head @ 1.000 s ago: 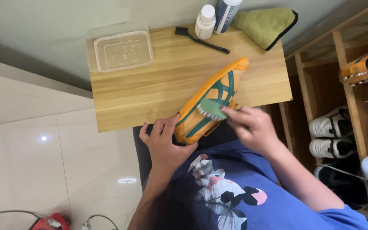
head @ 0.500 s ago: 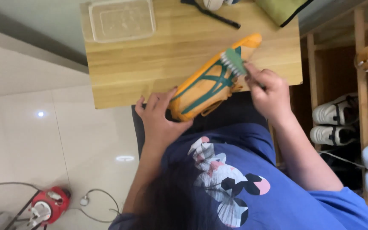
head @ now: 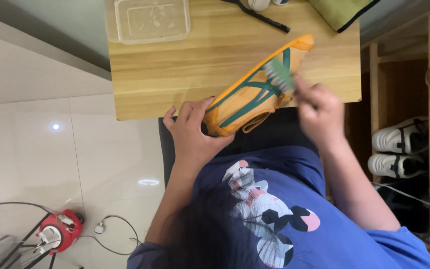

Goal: The person scrubs the upper surface of an orange and green athletic shoe using a green brush. They hold the shoe steady with their left hand while brushing the toe, sides, and laces with their right hand.

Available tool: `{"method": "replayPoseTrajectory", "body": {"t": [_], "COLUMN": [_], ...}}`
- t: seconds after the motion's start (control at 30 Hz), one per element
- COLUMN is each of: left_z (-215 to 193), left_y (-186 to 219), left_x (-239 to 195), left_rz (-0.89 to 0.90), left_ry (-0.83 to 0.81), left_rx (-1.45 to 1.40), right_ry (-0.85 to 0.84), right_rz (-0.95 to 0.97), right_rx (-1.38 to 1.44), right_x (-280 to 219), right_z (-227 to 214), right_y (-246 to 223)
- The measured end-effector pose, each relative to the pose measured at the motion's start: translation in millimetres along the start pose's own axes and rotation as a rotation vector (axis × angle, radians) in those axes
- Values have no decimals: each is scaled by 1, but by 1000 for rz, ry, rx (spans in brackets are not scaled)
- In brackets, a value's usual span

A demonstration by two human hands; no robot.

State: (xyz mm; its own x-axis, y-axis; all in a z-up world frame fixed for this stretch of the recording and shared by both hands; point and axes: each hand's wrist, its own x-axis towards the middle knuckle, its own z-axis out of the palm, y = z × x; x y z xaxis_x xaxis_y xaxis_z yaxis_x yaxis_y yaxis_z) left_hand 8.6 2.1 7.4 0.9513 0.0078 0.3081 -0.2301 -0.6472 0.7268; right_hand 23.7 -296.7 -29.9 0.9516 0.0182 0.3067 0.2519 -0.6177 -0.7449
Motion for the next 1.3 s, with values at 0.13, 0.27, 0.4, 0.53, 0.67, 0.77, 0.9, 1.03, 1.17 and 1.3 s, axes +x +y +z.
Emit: {"method": "replayPoseTrajectory", "body": {"t": [0.13,0.27,0.4,0.53,0.67,0.77,0.9,1.03,1.17,1.3], "left_z": [1,2,3,3,3,5,3,5,6,7], "left_y": [0,-3,-1,-1,-1,4,5,3,3,3], "left_x": [0,0,-2,-3,-5,-6,-4,-5,-5,-4], "left_rz": [4,-12,32,48,100,140,191,198,211,189], "left_ry": [13,-3,32,45,58,85,116,119,132,145], "left_rx": [13,-6,42,54,89,129,175,153,169,148], "right_ry": [54,-29,56,-23,-32,-29,-120,2,18,91], "right_rz": [11,-14,103,21,-43,-102,-155,-180,-258,-284], "right_rx": [-86,31,-96,-82,-374,-530,-464,-676,-728,-801], "right_x": [-2,-10,4,-14,-13,-13,-22,-14,-16,3], "right_z": [-5,0,-10,6,-12,-20,-15,-32,-22,-34], "right_y": [14,3,24,-20,-7,-21,-42,-15,-41,-10]}}
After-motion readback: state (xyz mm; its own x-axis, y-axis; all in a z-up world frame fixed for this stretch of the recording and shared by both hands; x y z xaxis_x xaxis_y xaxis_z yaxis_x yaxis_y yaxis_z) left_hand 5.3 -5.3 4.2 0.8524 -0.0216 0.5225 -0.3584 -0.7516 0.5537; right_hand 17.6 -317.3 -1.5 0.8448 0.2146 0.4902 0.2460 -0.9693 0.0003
